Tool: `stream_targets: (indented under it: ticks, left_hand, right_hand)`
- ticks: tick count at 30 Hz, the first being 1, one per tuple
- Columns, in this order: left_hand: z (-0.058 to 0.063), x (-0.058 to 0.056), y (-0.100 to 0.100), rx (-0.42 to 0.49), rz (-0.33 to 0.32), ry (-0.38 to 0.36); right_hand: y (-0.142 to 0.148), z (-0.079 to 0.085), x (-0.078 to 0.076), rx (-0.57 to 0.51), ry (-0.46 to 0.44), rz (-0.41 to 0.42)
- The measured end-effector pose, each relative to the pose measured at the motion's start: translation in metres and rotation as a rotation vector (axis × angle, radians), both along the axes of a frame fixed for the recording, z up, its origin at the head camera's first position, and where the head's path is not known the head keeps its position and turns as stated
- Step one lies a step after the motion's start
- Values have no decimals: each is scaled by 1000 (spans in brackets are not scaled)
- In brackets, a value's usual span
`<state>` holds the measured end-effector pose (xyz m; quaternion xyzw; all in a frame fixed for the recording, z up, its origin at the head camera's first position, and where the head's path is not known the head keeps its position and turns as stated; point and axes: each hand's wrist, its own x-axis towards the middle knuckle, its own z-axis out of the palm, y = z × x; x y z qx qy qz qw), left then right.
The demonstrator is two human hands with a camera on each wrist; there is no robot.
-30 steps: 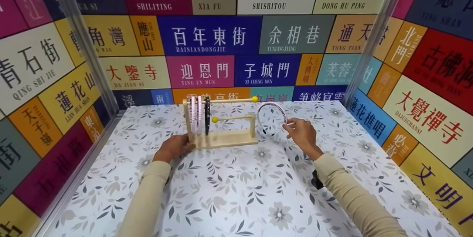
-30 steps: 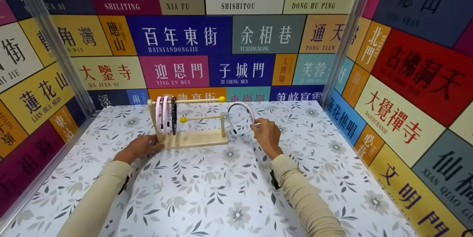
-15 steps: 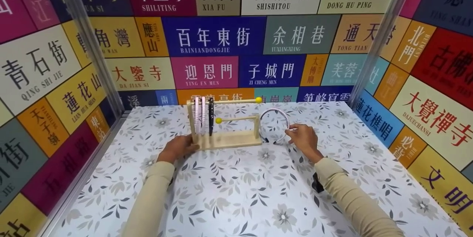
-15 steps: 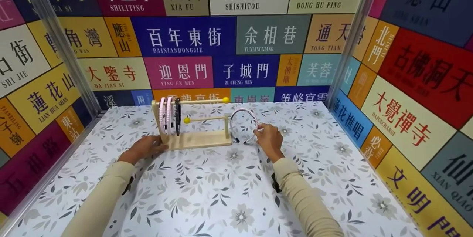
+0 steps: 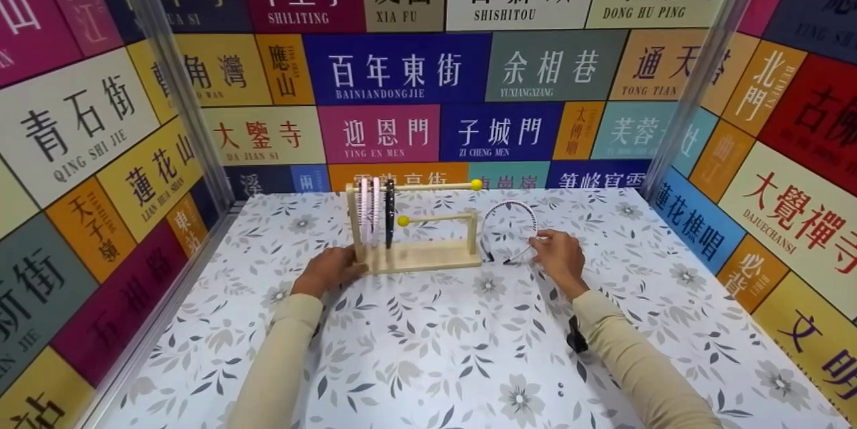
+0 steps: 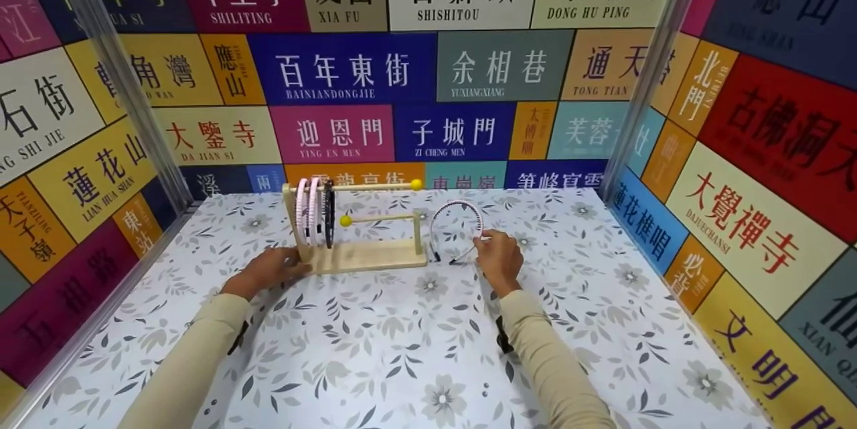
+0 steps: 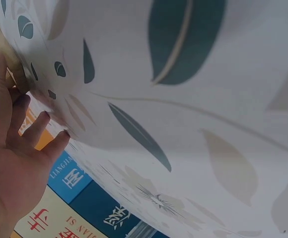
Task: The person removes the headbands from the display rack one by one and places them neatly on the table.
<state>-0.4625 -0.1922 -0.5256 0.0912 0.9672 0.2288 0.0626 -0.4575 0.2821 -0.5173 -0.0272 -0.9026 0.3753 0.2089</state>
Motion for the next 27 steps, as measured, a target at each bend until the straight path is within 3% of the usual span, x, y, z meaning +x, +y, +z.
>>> stream_targets:
  ticks: [14, 27]
  left_hand:
    - [0, 1, 2, 21, 51, -24]
    - [0, 0, 0, 28, 23, -1]
  right_hand:
    - [-1, -16, -8, -5, 29, -93]
    - [-2, -20, -13, 13, -2, -143]
